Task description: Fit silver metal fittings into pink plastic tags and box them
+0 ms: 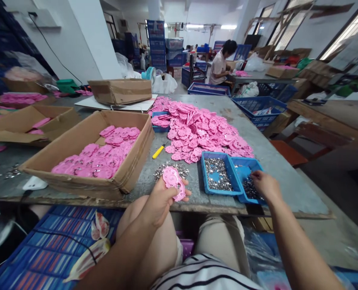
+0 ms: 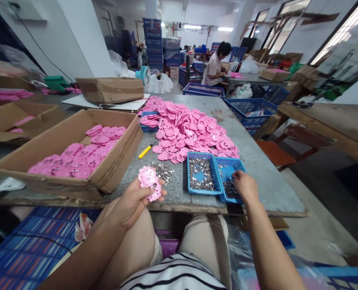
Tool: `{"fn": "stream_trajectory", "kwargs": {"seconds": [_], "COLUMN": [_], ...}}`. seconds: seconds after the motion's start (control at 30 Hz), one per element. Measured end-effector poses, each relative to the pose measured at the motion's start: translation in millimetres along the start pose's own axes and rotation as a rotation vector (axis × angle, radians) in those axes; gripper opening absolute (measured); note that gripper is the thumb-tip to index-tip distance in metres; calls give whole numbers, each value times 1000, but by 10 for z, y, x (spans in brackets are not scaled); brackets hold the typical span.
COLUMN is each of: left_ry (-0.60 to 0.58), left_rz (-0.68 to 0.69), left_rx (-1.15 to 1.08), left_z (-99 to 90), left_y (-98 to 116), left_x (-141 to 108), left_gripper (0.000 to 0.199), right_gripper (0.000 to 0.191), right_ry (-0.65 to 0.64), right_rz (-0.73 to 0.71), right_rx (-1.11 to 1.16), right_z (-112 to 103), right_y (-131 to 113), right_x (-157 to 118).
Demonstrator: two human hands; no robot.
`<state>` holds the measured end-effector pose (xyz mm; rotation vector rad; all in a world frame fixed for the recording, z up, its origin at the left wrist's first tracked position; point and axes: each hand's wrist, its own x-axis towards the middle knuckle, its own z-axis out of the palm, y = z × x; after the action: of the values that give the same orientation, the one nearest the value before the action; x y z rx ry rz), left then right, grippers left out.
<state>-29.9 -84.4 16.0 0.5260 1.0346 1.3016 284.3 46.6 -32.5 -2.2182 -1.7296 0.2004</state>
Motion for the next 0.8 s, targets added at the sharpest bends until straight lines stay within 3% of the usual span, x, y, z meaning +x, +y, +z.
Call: {"fn": "stream_trajectory", "kwargs": {"seconds": [0.13, 0.27, 0.37, 0.53, 0.67, 0.8], "left_ry": [13, 17, 25, 65, 83, 109], "left_rz": [13, 14, 38, 71, 111, 147], "left_rx": [-14, -15, 19, 60, 39, 7], "left_z": [-13, -6, 7, 5, -8, -9], "left_y": [-6, -22, -41, -58, -47, -34], "left_x": [-1, 13, 24, 30, 42, 71], "left_gripper": [45, 43, 40, 42, 39, 42], "right_gripper": [15, 39, 46, 41, 37, 34], "right_ry": [56, -53, -231, -600, -850, -1010], "right_rz": [-35, -68, -153, -211, -190, -104], "right_rx": [220, 665, 909, 1173, 1320, 1415], "right_z": [-30, -40, 14, 45, -5, -12], "right_y": [-123, -520, -931, -1488, -1682, -1719], "right_x": [32, -126, -423, -847, -931, -932]}}
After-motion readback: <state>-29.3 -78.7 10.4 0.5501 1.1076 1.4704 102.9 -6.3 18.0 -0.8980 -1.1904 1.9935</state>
